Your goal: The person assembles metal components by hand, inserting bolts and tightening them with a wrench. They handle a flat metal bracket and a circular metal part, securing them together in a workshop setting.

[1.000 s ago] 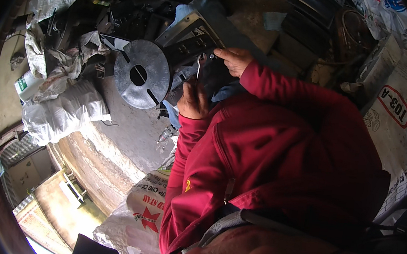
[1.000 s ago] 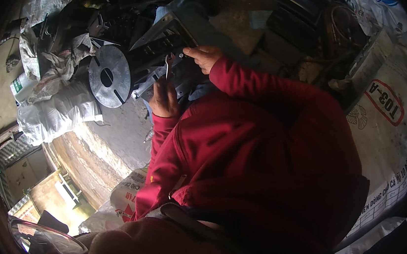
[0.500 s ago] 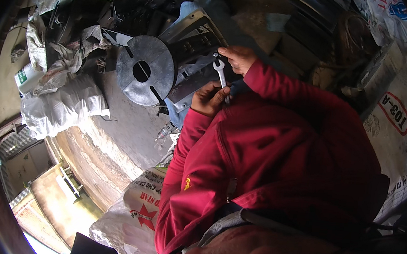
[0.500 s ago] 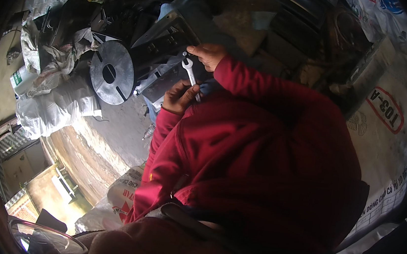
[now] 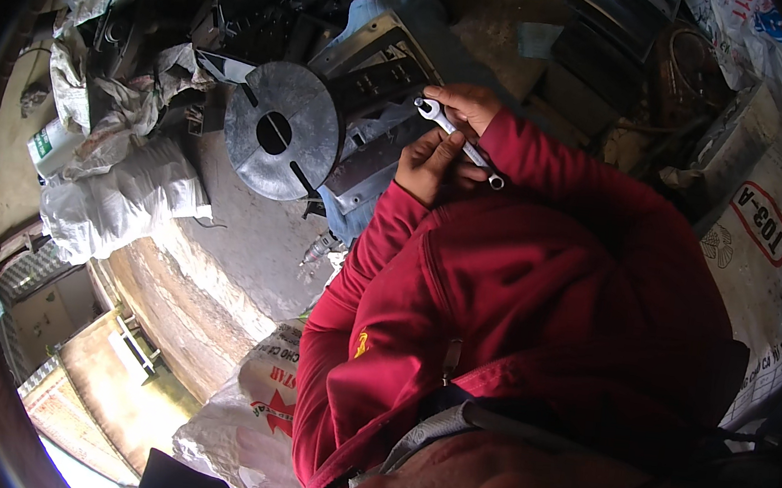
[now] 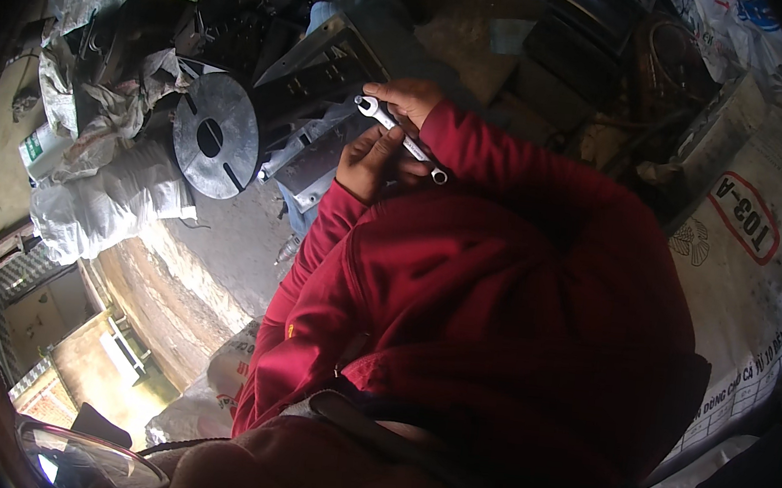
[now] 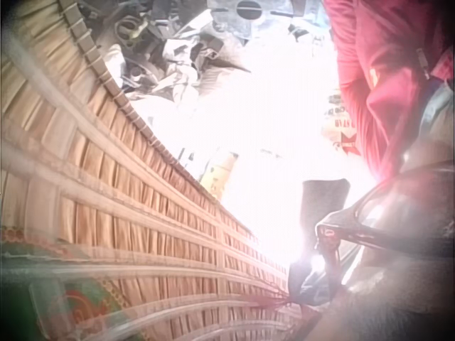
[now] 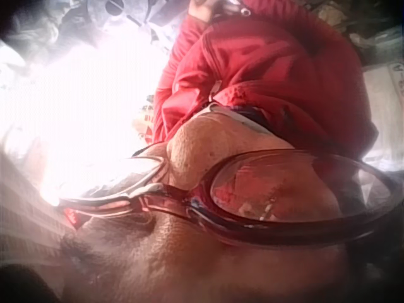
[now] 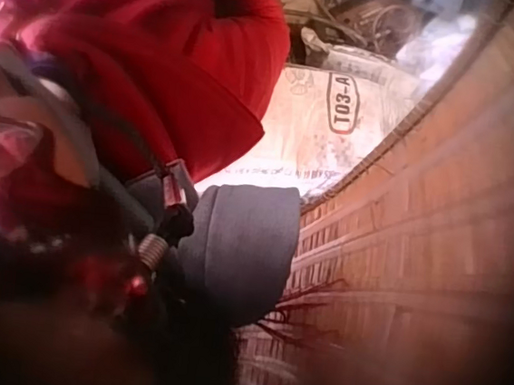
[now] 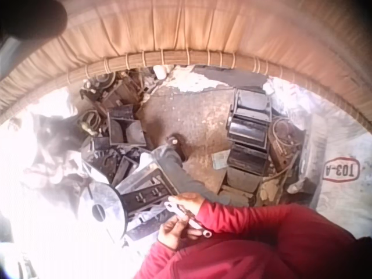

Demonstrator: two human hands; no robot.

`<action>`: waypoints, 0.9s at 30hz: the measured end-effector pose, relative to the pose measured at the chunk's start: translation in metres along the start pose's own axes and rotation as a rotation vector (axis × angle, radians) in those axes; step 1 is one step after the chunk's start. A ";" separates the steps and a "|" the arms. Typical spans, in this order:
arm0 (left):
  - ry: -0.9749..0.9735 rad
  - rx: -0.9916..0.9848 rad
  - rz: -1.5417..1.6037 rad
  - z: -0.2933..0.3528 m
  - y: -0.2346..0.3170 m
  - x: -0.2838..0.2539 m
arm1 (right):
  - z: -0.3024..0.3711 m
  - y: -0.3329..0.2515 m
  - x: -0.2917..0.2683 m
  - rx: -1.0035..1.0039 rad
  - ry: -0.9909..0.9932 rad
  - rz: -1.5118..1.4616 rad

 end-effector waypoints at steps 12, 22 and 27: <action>0.074 0.010 0.140 -0.005 0.010 0.002 | -0.008 -0.001 -0.016 0.072 0.119 0.121; 0.052 0.197 -0.275 0.024 0.056 -0.051 | -0.011 0.004 -0.016 0.107 0.200 0.081; 0.056 0.123 -0.192 0.024 0.034 -0.035 | -0.016 0.005 -0.020 0.050 0.209 0.099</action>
Point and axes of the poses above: each hand's wrist, its own z-axis away from the middle knuckle, its own x-axis out of the palm, y = z × x, the point moved 9 cm from there along -z, towards the middle knuckle, and after that the axes turned 15 degrees about x, right-handed, at the moved point
